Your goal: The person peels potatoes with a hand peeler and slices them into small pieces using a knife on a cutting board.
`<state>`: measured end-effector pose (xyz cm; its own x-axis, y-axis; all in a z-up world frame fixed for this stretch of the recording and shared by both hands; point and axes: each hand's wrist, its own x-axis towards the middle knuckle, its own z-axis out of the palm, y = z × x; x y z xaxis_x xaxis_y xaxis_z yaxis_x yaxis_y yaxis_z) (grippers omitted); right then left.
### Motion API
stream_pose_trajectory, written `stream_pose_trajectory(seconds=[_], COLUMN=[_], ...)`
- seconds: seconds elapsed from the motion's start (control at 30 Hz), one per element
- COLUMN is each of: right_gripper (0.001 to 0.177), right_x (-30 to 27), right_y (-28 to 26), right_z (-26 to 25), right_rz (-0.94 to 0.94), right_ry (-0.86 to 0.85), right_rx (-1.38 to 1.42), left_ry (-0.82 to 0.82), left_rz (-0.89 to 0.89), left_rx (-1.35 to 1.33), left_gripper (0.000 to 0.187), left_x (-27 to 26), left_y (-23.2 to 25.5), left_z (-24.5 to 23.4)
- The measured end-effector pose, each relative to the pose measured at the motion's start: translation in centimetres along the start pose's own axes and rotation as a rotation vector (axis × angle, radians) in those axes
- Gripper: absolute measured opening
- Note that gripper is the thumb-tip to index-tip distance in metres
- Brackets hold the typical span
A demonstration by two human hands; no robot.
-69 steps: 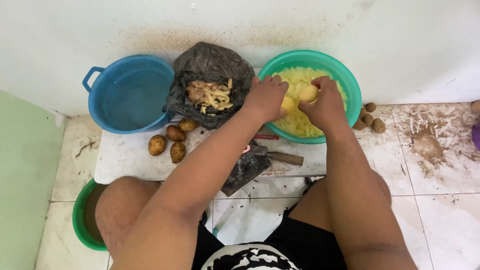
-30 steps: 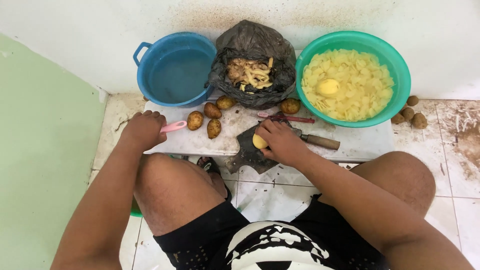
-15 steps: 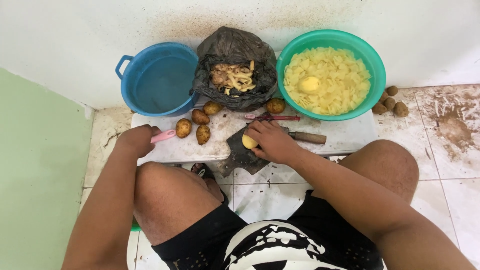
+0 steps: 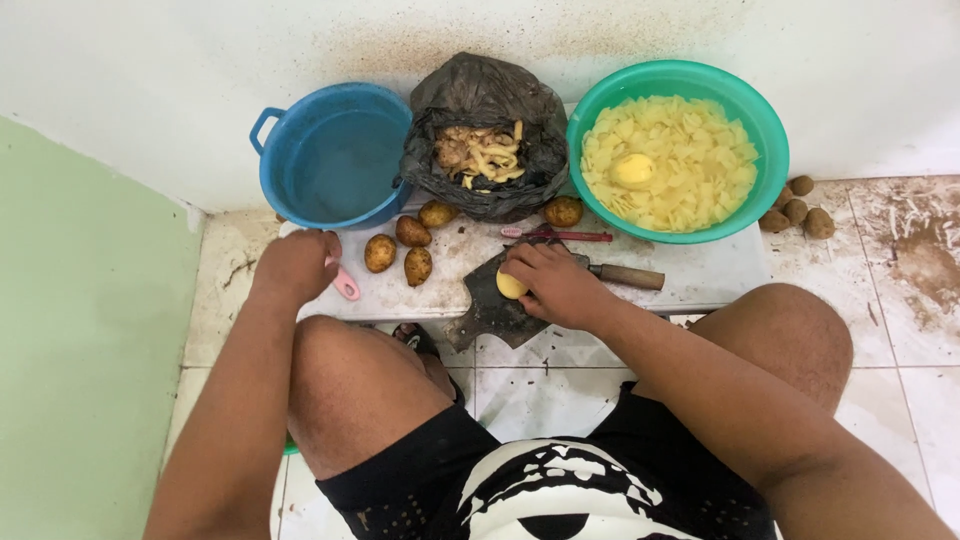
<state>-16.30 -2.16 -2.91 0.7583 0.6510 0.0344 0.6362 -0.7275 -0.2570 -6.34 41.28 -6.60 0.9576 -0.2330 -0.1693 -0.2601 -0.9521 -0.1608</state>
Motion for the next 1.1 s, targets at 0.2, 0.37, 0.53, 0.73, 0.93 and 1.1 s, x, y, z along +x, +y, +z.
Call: stream_pose_trajectory(seconds=[0.2, 0.37, 0.53, 0.73, 0.93, 1.1], right_gripper=[0.035, 0.025, 0.028, 0.048, 0.055, 0.057], right_x=[-0.3, -1.5, -0.8, 3.3, 3.1, 2.3], right_y=[0.7, 2.7, 5.9, 9.7, 9.1, 6.8], right_z=[0.6, -0.8, 1.4, 8.8, 9.2, 7.5], right_rz=[-0.073, 0.079, 0.221, 0.582, 0.641, 0.715], right_ry=[0.091, 0.189, 0.275, 0.154, 0.129, 0.369], right_rx=[0.245, 0.15, -0.405, -0.56, -0.535, -0.41], left_ry=[-0.227, -0.093, 0.114, 0.071, 0.052, 0.027], left_rz=[0.166, 0.395, 0.391, 0.334, 0.342, 0.324], left_rx=[-0.645, -0.558, -0.382, -0.468, -0.501, -0.562], left_gripper=[0.055, 0.085, 0.055, 0.062, 0.061, 0.063], left_x=[-6.1, -3.9, -2.6, -2.4, -2.8, -2.7], left_y=[16.5, 24.6, 26.4, 26.5, 26.0, 26.2], left_z=[-11.4, -7.8, -3.1, -2.2, -3.0, -3.3])
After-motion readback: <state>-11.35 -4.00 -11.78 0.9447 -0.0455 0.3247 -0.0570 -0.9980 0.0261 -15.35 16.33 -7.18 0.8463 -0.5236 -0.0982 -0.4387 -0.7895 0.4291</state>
